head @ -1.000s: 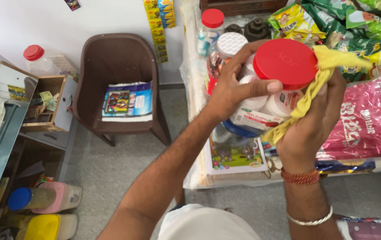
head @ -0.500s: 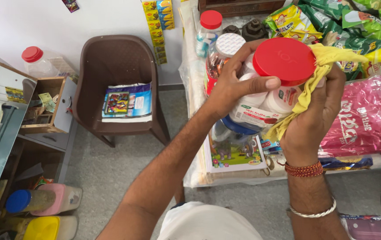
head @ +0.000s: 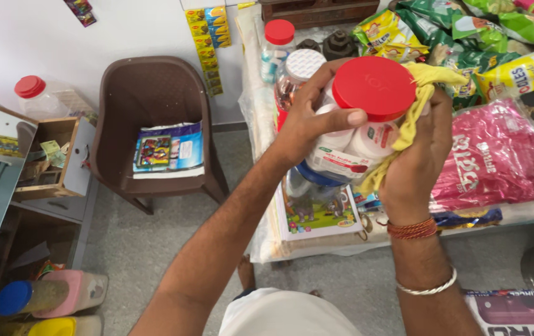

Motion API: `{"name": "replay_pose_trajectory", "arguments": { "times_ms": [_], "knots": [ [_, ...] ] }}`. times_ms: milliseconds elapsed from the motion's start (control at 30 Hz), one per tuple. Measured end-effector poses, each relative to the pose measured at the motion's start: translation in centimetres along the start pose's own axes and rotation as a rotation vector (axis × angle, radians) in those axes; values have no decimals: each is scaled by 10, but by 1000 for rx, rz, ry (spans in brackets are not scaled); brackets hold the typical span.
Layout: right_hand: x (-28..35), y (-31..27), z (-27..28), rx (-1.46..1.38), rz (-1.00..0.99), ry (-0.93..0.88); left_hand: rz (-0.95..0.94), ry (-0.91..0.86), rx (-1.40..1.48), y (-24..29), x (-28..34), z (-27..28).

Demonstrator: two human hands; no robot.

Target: The person wipes several items on a counter with a yellow cloth. They clean a white jar with a red lid, a blue-lidded jar, a black box, and a pink sachet, handling each item one at a time and placing them back on the counter.

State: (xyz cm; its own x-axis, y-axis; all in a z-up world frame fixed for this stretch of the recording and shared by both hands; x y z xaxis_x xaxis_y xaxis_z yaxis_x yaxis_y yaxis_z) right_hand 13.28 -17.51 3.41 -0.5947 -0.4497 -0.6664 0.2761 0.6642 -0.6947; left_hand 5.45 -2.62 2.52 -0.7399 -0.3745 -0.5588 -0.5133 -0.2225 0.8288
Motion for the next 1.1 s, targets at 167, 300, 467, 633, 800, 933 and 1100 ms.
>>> {"name": "replay_pose_trajectory", "arguments": {
  "times_ms": [167,300,467,633,800,933,1100],
  "knots": [
    [13,-36,-21,359,138,-6,21,9,-37,-1,-2,2],
    [10,-64,-44,568,310,-66,20,-27,-60,2,-2,2],
    [-24,-75,-55,719,289,-259,-23,-61,-185,9,3,5],
    [-45,-86,-62,712,211,-423,-45,-72,-249,10,5,8],
    [-23,-107,-95,826,432,-654,-55,-66,-308,2,8,7],
    [-30,-91,-111,819,473,-839,-98,-105,-149,2,8,4],
    [-81,-42,-103,826,250,-951,146,-56,-374,-9,8,9]
  ]
}}
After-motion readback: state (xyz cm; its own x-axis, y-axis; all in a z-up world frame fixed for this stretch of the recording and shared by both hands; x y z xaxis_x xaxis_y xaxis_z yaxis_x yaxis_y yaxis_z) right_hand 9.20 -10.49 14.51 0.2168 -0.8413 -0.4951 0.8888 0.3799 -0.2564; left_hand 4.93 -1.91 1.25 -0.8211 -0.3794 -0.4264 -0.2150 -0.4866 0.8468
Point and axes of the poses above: each hand's wrist, its own x-axis away from the middle knuckle, its own z-axis out of the back of the hand, y = z × x, the point moved 8 cm from there along -x, towards the middle knuckle, and after that the axes turned 11 degrees about -x, right-handed, at the moved point
